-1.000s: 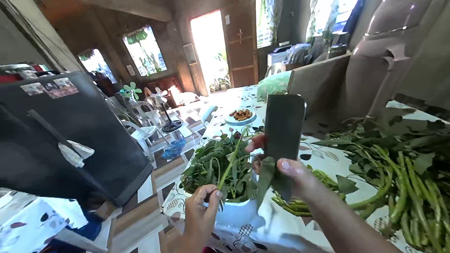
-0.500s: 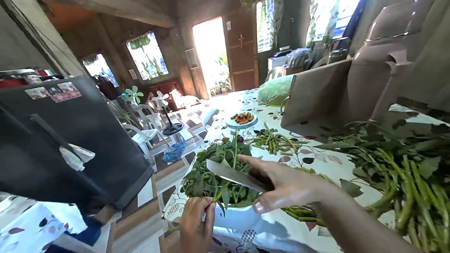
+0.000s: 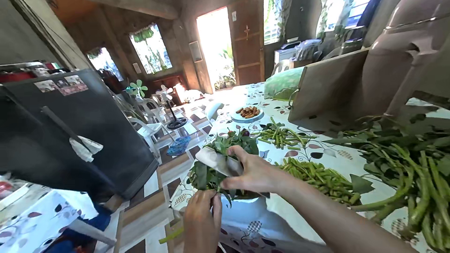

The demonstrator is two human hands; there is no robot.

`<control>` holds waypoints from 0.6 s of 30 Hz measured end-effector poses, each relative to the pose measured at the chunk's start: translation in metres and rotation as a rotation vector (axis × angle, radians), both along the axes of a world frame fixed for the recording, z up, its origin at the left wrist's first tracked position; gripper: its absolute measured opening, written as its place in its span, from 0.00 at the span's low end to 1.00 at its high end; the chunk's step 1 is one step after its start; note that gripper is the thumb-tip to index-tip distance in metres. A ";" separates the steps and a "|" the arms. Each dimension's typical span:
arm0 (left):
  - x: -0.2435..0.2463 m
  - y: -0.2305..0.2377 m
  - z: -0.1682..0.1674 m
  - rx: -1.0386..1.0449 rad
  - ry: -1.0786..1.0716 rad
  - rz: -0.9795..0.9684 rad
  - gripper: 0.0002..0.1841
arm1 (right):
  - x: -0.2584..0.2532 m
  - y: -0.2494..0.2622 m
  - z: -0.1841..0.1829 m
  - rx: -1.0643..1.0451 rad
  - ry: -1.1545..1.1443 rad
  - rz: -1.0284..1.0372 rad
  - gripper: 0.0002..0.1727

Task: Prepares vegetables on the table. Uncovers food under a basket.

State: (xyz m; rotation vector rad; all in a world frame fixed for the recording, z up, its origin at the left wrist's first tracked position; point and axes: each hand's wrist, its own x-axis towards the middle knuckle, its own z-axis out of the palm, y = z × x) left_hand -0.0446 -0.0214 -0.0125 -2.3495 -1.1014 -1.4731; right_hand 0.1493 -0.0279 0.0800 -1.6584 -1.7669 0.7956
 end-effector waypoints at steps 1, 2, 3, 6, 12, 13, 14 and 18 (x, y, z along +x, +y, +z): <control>0.001 -0.003 0.000 -0.029 -0.007 0.019 0.10 | -0.002 0.009 0.000 0.009 0.044 -0.046 0.45; 0.001 -0.005 0.000 -0.053 -0.017 0.030 0.10 | 0.001 0.019 0.001 0.008 0.117 -0.093 0.42; 0.000 -0.007 -0.001 -0.070 -0.026 0.034 0.10 | 0.006 0.029 0.004 -0.022 0.207 -0.128 0.40; -0.004 -0.001 -0.002 -0.087 -0.045 0.050 0.10 | 0.030 0.045 0.008 -0.212 0.386 -0.091 0.37; -0.005 0.022 -0.011 -0.085 -0.051 0.066 0.10 | 0.049 0.034 0.016 -0.369 0.562 0.234 0.21; -0.003 0.023 -0.012 -0.078 -0.052 0.054 0.10 | 0.050 0.029 0.015 -0.362 0.581 0.277 0.22; -0.002 0.023 -0.013 -0.068 -0.055 0.039 0.10 | 0.051 0.025 0.013 -0.351 0.576 0.324 0.21; 0.002 0.023 -0.013 -0.025 -0.060 -0.016 0.10 | 0.047 0.022 0.000 -0.351 0.492 0.415 0.25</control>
